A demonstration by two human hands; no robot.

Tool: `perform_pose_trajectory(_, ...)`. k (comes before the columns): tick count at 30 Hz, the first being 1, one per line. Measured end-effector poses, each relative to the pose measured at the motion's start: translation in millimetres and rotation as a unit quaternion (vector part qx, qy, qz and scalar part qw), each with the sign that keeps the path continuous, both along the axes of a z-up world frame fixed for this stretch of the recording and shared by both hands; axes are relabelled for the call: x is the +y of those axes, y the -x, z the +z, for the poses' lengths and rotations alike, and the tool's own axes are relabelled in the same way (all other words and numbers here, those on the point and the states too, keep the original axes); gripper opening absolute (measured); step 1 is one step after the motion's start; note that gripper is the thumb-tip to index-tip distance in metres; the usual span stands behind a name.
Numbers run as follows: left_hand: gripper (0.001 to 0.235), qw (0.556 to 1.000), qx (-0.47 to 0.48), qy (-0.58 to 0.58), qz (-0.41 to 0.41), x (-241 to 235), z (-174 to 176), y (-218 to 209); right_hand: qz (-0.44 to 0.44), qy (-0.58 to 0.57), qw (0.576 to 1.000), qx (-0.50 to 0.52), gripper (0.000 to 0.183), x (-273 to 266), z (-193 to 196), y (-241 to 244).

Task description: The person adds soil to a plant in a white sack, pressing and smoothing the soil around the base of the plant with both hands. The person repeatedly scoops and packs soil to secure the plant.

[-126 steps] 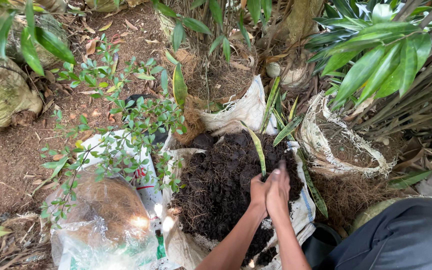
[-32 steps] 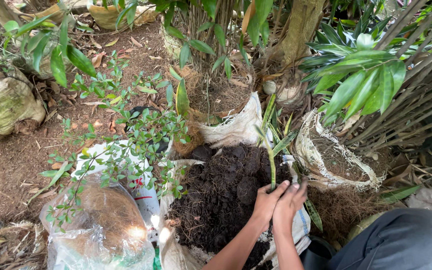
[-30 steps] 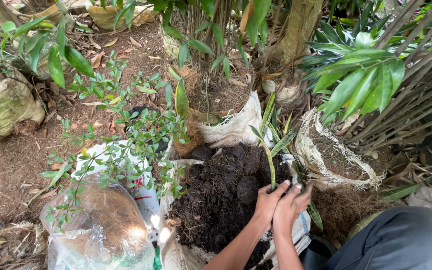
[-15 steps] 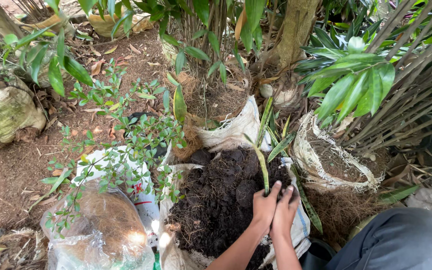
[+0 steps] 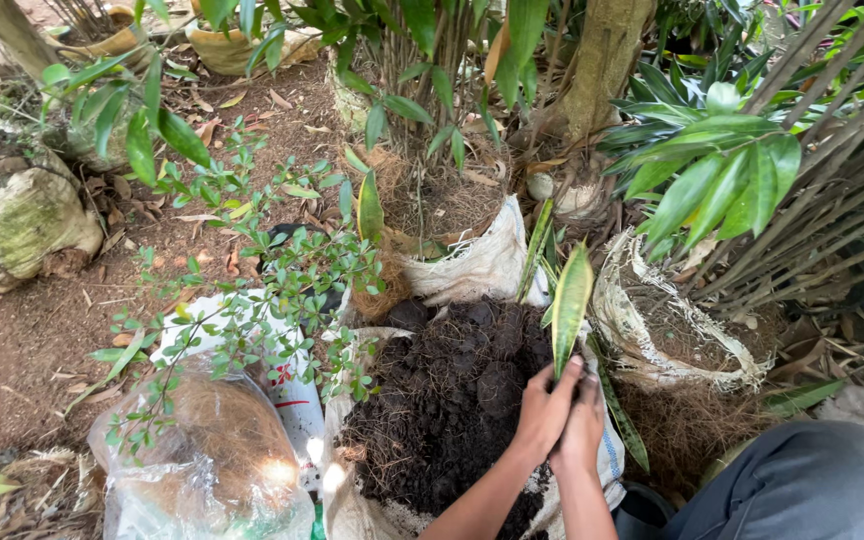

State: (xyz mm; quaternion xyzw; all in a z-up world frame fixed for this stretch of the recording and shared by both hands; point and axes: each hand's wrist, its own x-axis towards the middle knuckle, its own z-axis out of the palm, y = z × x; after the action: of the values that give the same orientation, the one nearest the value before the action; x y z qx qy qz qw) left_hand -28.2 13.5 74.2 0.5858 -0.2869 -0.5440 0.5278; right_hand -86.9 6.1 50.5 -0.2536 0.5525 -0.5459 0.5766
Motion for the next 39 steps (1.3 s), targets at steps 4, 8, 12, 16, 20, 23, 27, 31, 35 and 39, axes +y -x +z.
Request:
perform_pose_trajectory(4, 0.051, 0.991, 0.132, -0.011, 0.000, 5, -8, 6, -0.055, 0.093, 0.991, 0.075, 0.043, 0, 2, -1)
perform_pose_trajectory(8, 0.046, 0.986, 0.166, -0.010, -0.009, 5, -17, 11, -0.114, 0.162, 0.962, 0.188, 0.040, 2, -9, 4)
perform_pose_trajectory(12, 0.042, 0.985, 0.174, -0.010, 0.020, 4, -21, 15, -0.166, 0.166, 0.946, 0.225, 0.037, 4, -16, 6)
perform_pose_trajectory(16, 0.038, 0.983, 0.168, -0.062, 0.035, 6, -25, 15, -0.168, 0.156, 0.929, 0.289, 0.037, 8, -20, 5)
perform_pose_trajectory(20, 0.036, 0.984, 0.149, -0.084, 0.047, 4, -30, 14, -0.139, 0.156, 0.953, 0.220, 0.036, 8, -21, 4)
perform_pose_trajectory(23, 0.033, 0.966, 0.225, -0.097, 0.083, 2, -31, 13, -0.118, 0.136, 0.973, 0.148, 0.036, 0, -18, 2)
perform_pose_trajectory(27, 0.027, 0.954, 0.286, -0.071, 0.055, -13, -25, -9, -0.121, 0.132, 0.971, 0.160, 0.037, -5, -16, 4)
perform_pose_trajectory(31, 0.030, 0.993, 0.043, -0.066, -0.089, -29, -21, -80, -0.111, 0.078, 0.979, 0.150, 0.030, -5, -20, -3)
perform_pose_trajectory(35, 0.032, 0.988, -0.044, -0.072, -0.127, -42, -19, -158, -0.054, 0.091, 0.980, 0.171, 0.020, -6, -32, -22)
perform_pose_trajectory(39, 0.033, 0.983, -0.019, -0.103, -0.151, -20, -22, -228, 0.030, 0.067, 0.982, 0.175, 0.021, -21, -45, -57)
